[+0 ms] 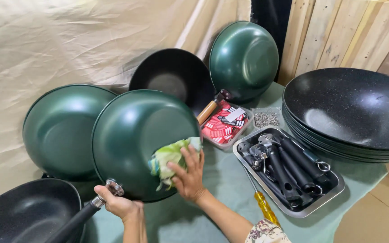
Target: Assembling handles onto woks and cleaning them with a cloth in a retail setting
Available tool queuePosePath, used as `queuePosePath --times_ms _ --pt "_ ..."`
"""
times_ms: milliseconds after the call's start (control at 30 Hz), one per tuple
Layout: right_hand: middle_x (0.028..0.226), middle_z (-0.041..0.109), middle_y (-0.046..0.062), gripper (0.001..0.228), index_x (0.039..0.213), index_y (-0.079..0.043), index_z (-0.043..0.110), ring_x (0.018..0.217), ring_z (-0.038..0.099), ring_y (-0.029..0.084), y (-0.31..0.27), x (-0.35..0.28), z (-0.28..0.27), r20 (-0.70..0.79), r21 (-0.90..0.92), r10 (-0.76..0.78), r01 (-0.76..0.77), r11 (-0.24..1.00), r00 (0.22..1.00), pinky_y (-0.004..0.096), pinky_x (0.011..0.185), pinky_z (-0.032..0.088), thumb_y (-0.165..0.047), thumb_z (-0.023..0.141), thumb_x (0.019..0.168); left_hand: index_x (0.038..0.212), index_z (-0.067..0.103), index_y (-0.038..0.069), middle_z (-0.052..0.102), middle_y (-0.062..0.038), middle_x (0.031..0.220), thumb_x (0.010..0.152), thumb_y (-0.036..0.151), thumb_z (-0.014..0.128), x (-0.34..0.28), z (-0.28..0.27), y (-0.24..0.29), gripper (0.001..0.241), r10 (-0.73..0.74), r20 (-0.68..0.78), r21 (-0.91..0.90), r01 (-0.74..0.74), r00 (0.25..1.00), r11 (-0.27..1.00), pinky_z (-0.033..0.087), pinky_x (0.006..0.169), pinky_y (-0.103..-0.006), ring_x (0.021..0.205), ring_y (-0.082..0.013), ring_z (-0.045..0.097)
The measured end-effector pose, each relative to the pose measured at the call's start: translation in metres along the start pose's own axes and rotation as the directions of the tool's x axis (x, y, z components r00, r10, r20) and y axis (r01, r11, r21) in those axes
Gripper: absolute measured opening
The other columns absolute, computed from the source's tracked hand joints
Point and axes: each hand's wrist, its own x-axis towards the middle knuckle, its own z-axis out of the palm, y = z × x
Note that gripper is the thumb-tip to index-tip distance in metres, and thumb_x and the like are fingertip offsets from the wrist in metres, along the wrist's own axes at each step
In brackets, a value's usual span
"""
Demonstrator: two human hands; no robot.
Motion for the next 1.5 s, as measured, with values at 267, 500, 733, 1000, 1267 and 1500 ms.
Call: queuePosePath --times_ms 267,500,733,1000,1267,1500 --pt "0.158 0.047 0.005 0.057 0.152 -0.011 0.045 0.147 0.04 0.016 0.083 0.028 0.004 0.008 0.566 0.929 -0.767 0.301 0.37 0.031 0.124 0.026 -0.042 0.035 0.105 0.103 0.061 0.015 0.069 -0.001 0.103 0.092 0.058 0.061 -0.009 0.004 0.006 0.044 -0.064 0.139 -0.043 0.07 0.988 0.997 0.062 0.097 -0.0362 0.101 -0.0166 0.07" --pt "0.167 0.03 0.017 0.044 0.154 -0.02 0.045 0.156 0.03 0.034 0.015 0.112 -0.064 -0.082 -0.007 0.292 -0.293 0.956 0.953 0.052 0.133 0.015 -0.027 0.047 0.111 0.111 0.063 0.014 0.072 -0.004 0.112 0.094 0.053 0.061 -0.011 0.001 0.0 0.043 -0.02 0.299 -0.079 0.046 0.954 0.996 0.059 0.101 -0.0381 0.107 -0.0194 0.07" --pt "0.165 0.038 0.013 0.042 0.149 -0.025 0.054 0.157 0.03 0.039 0.018 0.132 -0.096 0.072 -0.118 0.116 -0.107 0.987 0.991 0.053 0.127 0.025 -0.035 0.052 0.109 0.117 0.067 0.008 0.073 -0.01 0.116 0.098 0.048 0.059 -0.022 0.007 0.016 0.045 -0.055 0.405 -0.14 0.121 0.913 0.983 0.06 0.099 -0.0422 0.109 -0.0244 0.071" --pt "0.156 0.049 0.012 0.039 0.15 -0.02 0.058 0.148 0.041 0.033 0.018 0.149 -0.119 -0.016 0.078 0.329 -0.327 0.942 0.944 0.047 0.125 0.026 -0.022 0.045 0.113 0.089 0.068 0.012 0.069 -0.008 0.079 0.109 0.042 0.054 -0.038 0.014 0.031 0.038 0.087 0.384 -0.046 -0.075 0.919 0.996 0.067 0.079 -0.0279 0.072 -0.0154 0.071" --pt "0.159 0.047 0.007 0.036 0.137 -0.038 0.068 0.154 0.028 0.037 -0.091 0.143 -0.087 0.087 -0.172 -0.15 0.163 0.971 0.985 0.061 0.125 0.004 -0.044 0.059 0.102 0.073 0.056 0.015 0.058 -0.001 0.064 0.111 0.037 0.053 -0.071 0.034 0.055 0.044 0.165 0.42 0.005 -0.184 0.892 0.983 0.058 0.06 -0.02 0.055 -0.0087 0.058" --pt "0.162 0.043 0.011 0.037 0.142 -0.027 0.065 0.155 0.028 0.033 -0.017 0.152 -0.107 0.012 -0.026 0.139 -0.138 0.99 0.99 0.051 0.126 0.013 -0.039 0.049 0.111 0.067 0.057 0.014 0.057 -0.003 0.057 0.109 0.037 0.06 -0.02 0.004 0.011 0.047 0.128 0.371 -0.019 -0.13 0.92 0.991 0.058 0.054 -0.0211 0.049 -0.0099 0.059"
